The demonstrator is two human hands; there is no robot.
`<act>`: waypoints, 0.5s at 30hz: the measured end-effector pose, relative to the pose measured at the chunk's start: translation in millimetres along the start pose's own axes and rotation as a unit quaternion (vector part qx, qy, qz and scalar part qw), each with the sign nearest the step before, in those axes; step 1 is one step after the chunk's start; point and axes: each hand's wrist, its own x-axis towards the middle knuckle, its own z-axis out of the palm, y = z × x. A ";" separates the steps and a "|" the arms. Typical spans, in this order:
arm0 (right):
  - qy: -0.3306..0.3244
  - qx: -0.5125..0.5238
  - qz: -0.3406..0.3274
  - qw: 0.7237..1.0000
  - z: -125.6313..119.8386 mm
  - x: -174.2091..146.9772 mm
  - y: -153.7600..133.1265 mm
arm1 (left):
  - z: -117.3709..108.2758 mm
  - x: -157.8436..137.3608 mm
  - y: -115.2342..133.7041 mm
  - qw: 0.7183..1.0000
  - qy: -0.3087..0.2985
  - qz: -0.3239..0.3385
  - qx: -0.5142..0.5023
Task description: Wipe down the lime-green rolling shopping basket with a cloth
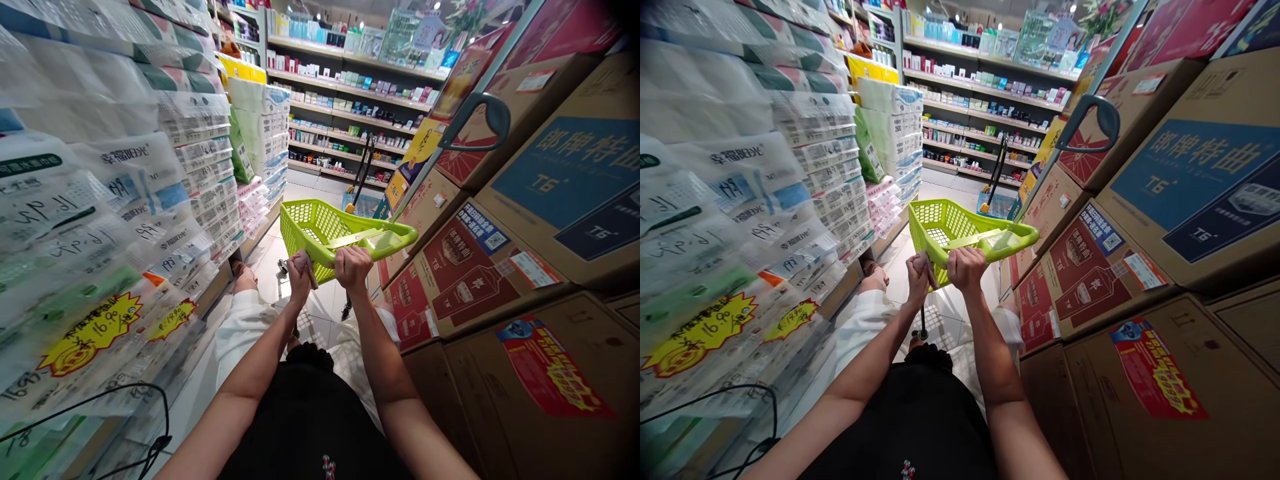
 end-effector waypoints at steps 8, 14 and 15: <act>0.012 0.003 -0.020 1.000 0.6 -3.3 5.7 | -31.6 4.6 -22.1 0.985 0.017 -0.170 0.006; 0.024 0.020 -0.040 0.999 -7.7 -6.2 15.9 | -22.2 19.4 2.2 0.996 -0.065 -0.054 -0.002; 0.032 0.023 -0.044 0.998 -9.2 -6.9 18.5 | -23.7 15.7 -1.0 0.996 -0.056 -0.068 0.016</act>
